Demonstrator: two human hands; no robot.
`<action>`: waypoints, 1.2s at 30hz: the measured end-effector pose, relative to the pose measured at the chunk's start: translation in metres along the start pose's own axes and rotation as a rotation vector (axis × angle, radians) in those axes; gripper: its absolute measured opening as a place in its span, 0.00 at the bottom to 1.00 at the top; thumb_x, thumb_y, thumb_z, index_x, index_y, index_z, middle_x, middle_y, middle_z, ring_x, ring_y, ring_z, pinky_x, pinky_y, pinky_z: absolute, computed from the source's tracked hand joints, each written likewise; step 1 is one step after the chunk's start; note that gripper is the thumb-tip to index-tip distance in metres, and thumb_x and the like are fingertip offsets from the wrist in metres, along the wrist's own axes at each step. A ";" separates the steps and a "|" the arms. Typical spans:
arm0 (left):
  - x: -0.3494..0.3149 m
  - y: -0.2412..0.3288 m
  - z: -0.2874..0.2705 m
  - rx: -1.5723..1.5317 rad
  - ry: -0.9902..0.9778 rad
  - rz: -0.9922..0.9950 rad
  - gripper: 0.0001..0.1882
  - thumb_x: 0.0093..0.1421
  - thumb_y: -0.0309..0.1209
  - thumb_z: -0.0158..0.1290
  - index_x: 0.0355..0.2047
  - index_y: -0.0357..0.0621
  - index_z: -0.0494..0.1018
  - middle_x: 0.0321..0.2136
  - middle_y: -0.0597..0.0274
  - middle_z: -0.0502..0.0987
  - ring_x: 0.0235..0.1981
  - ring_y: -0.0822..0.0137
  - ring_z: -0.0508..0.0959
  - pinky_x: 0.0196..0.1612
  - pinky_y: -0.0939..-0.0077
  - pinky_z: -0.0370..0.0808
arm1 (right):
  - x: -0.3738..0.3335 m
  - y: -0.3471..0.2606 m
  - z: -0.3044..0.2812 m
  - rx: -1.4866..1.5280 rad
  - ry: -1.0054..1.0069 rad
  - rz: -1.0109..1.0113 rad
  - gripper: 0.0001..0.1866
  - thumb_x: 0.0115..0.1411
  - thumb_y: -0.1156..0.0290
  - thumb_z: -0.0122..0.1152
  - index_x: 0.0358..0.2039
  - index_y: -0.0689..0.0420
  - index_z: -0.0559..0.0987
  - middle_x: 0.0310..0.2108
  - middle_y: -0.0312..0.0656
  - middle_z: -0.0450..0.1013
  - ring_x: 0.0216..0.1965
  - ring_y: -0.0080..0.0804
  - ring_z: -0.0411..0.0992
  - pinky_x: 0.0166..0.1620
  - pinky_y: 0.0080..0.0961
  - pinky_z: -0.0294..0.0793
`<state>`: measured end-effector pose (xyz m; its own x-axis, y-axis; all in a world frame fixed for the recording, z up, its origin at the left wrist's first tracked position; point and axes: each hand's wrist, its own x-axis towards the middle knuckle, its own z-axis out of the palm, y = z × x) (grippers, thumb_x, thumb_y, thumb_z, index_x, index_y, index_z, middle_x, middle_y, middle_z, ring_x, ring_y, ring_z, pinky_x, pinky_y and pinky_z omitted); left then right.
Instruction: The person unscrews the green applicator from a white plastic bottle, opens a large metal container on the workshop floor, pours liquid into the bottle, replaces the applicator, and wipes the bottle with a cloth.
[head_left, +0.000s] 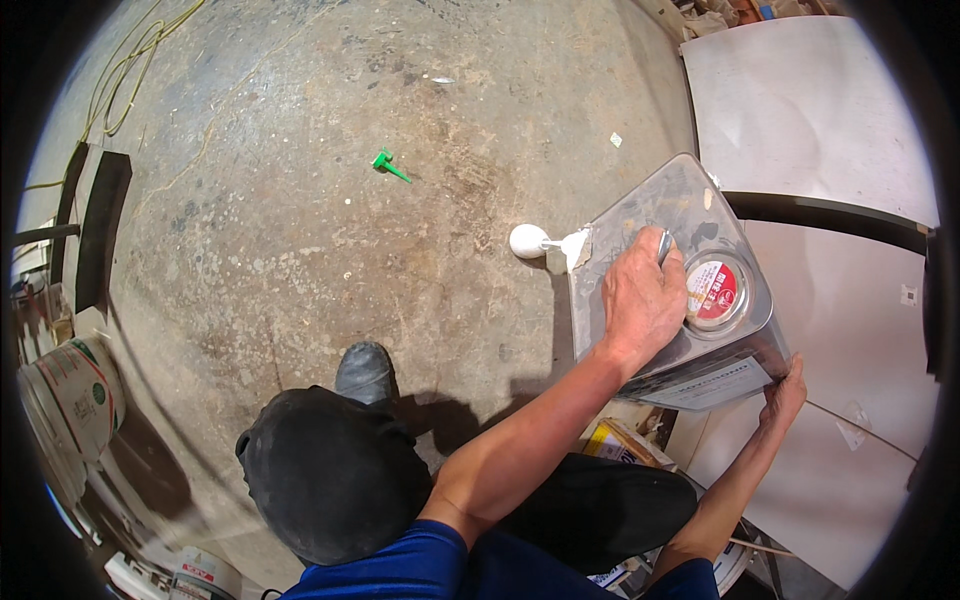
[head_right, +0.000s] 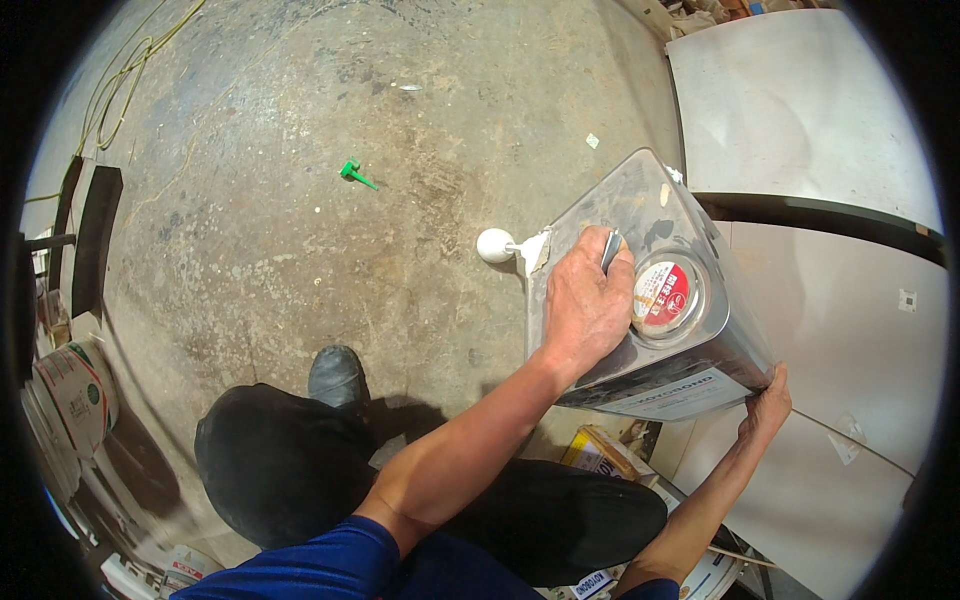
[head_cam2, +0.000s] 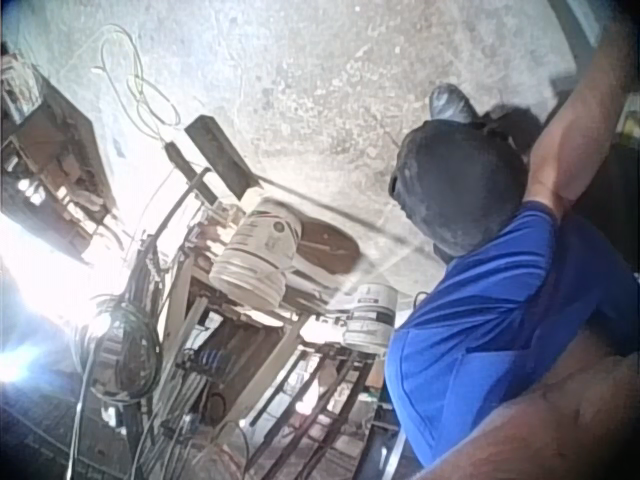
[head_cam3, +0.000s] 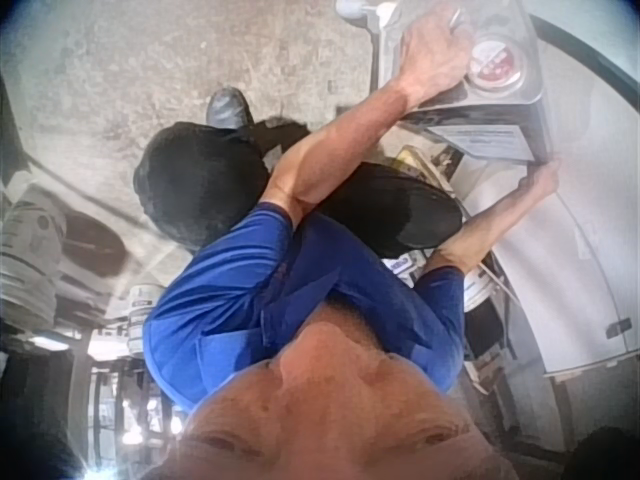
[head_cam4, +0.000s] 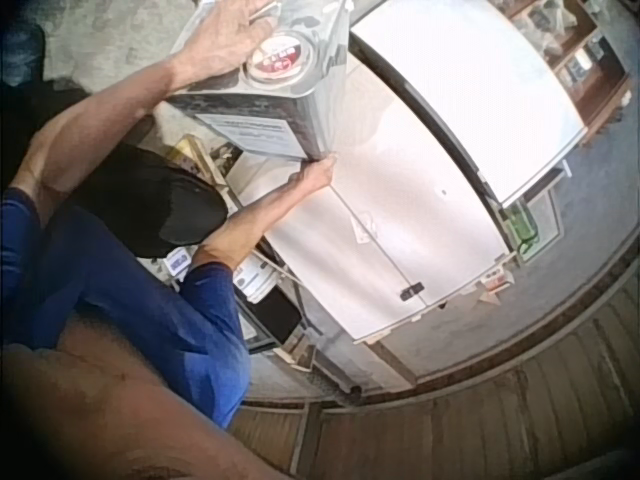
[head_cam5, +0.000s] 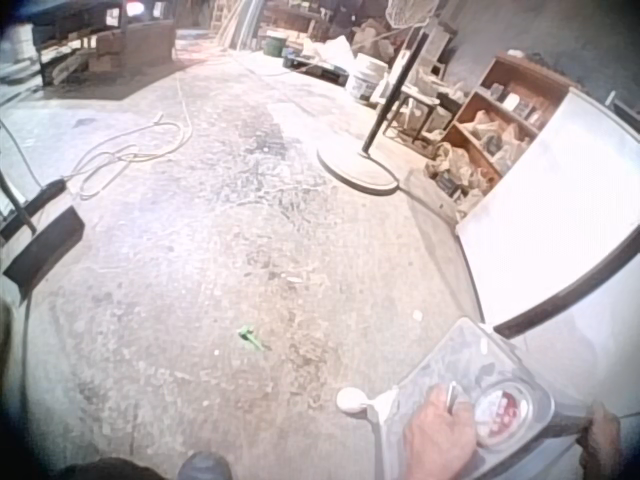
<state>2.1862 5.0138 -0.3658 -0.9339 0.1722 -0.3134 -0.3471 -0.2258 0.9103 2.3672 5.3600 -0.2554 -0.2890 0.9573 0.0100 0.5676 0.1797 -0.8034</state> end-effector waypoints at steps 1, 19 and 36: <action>0.000 0.000 0.000 0.002 -0.003 -0.001 0.10 0.65 0.32 0.51 0.40 0.37 0.73 0.31 0.42 0.79 0.32 0.45 0.79 0.41 0.55 0.74 | -0.005 -0.002 0.004 0.013 0.008 -0.007 0.24 0.66 0.48 0.63 0.40 0.61 0.81 0.33 0.39 0.76 0.30 0.27 0.73 0.30 0.24 0.71; 0.000 0.000 0.002 -0.005 -0.006 -0.001 0.10 0.65 0.32 0.52 0.40 0.37 0.72 0.29 0.43 0.78 0.30 0.46 0.78 0.39 0.54 0.73 | -0.018 -0.009 0.015 0.019 0.058 -0.027 0.24 0.65 0.46 0.64 0.36 0.60 0.80 0.29 0.35 0.73 0.24 0.22 0.67 0.24 0.21 0.63; 0.000 0.000 0.002 -0.014 -0.003 -0.011 0.09 0.65 0.32 0.51 0.39 0.37 0.73 0.30 0.43 0.78 0.30 0.48 0.78 0.39 0.56 0.74 | -0.008 -0.001 0.005 -0.032 0.044 -0.011 0.25 0.65 0.47 0.64 0.39 0.60 0.82 0.30 0.35 0.74 0.24 0.22 0.67 0.24 0.21 0.63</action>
<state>2.1862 5.0161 -0.3657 -0.9298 0.1779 -0.3222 -0.3584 -0.2376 0.9029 2.3650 5.3514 -0.2571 -0.2613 0.9642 0.0453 0.5893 0.1966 -0.7836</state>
